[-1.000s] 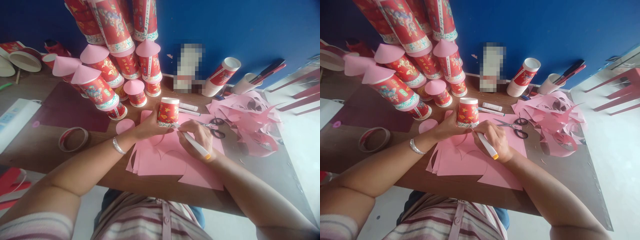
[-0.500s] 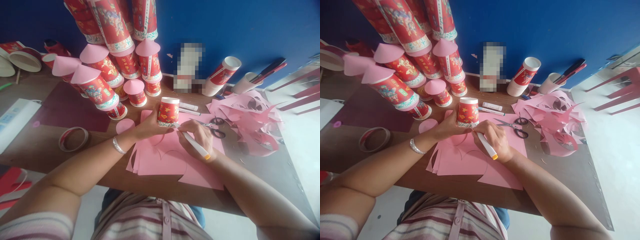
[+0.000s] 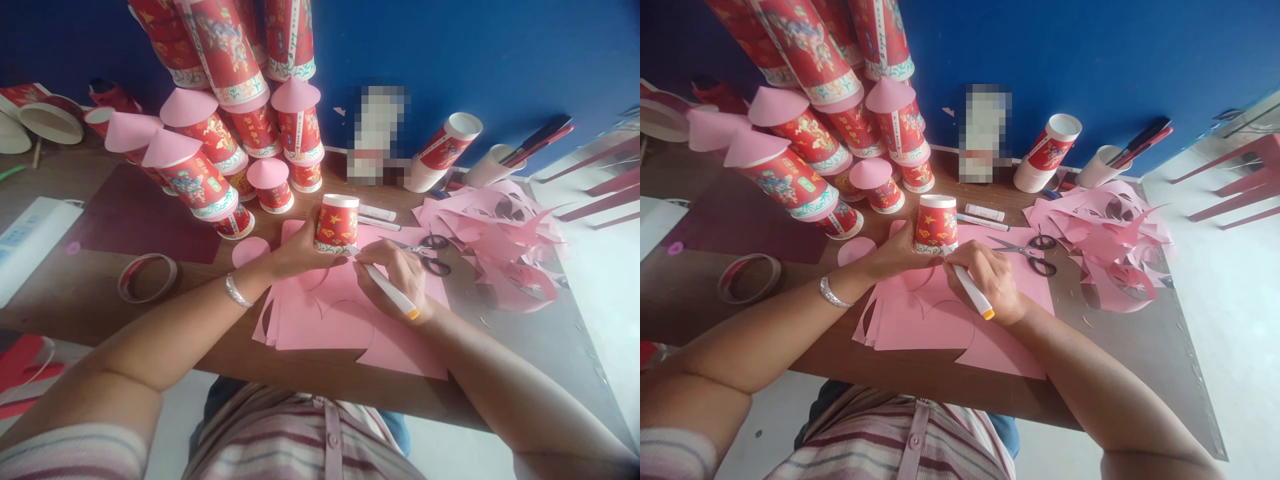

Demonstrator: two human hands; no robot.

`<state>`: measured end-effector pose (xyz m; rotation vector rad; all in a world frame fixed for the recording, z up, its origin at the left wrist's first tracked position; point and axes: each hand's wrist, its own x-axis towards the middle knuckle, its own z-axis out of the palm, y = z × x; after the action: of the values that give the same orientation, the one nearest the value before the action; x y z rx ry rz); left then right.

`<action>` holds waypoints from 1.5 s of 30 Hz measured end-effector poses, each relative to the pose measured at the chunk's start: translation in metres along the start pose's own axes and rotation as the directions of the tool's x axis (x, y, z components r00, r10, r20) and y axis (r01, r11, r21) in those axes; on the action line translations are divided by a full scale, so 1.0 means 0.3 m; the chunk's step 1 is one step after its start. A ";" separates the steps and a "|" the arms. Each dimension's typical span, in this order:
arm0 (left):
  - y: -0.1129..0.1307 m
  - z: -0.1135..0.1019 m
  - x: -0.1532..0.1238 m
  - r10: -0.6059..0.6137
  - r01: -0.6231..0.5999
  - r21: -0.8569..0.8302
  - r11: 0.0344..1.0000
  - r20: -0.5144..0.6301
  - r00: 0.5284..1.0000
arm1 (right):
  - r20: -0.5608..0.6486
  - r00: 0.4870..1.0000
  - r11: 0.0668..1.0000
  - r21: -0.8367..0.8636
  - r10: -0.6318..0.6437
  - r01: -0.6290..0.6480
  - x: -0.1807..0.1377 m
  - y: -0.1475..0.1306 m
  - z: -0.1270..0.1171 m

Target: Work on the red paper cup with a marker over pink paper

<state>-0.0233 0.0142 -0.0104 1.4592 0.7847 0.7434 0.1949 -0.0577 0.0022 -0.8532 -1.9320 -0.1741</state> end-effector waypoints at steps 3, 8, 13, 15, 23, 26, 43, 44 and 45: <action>0.001 -0.001 0.001 0.000 0.000 0.016 1.000 0.000 1.000 | -0.010 1.000 1.000 0.014 -0.004 0.004 -0.002 0.000 0.004; 0.001 0.003 0.004 -0.001 0.001 0.012 1.000 -0.003 1.000 | -0.016 1.000 0.999 0.047 0.013 -0.012 -0.006 0.004 0.007; 0.002 0.003 0.003 0.005 -0.005 0.007 1.000 0.001 1.000 | -0.024 1.000 1.000 0.011 0.003 -0.003 -0.008 0.002 0.008; 0.001 0.001 0.002 -0.006 0.006 0.016 1.000 0.002 1.000 | -0.026 1.000 1.000 0.005 -0.003 0.003 -0.007 0.000 0.010; 0.010 -0.004 0.001 0.009 -0.009 0.020 1.000 -0.006 1.000 | -0.031 1.000 1.000 0.031 0.000 0.001 -0.002 0.002 0.001; 0.019 -0.009 0.002 0.001 -0.001 -0.003 1.000 0.005 1.000 | -0.022 1.000 1.000 -0.008 -0.008 0.008 0.000 0.003 -0.006; 0.022 -0.008 0.007 -0.014 0.014 -0.021 1.000 0.032 0.999 | -0.003 1.000 0.999 -0.035 0.007 -0.008 0.001 0.006 -0.005; 0.023 -0.008 0.008 -0.018 0.019 -0.023 1.000 0.031 0.999 | 0.000 1.000 0.999 -0.044 0.009 -0.009 0.000 0.007 -0.004; 0.024 -0.008 0.008 -0.023 0.024 -0.030 0.999 0.032 0.999 | 0.000 1.000 0.999 -0.044 0.010 -0.010 0.000 0.008 -0.004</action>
<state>-0.0238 0.0176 -0.0030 1.4291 0.7615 0.7100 0.1973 -0.0566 0.0021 -0.8919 -1.9302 -0.2115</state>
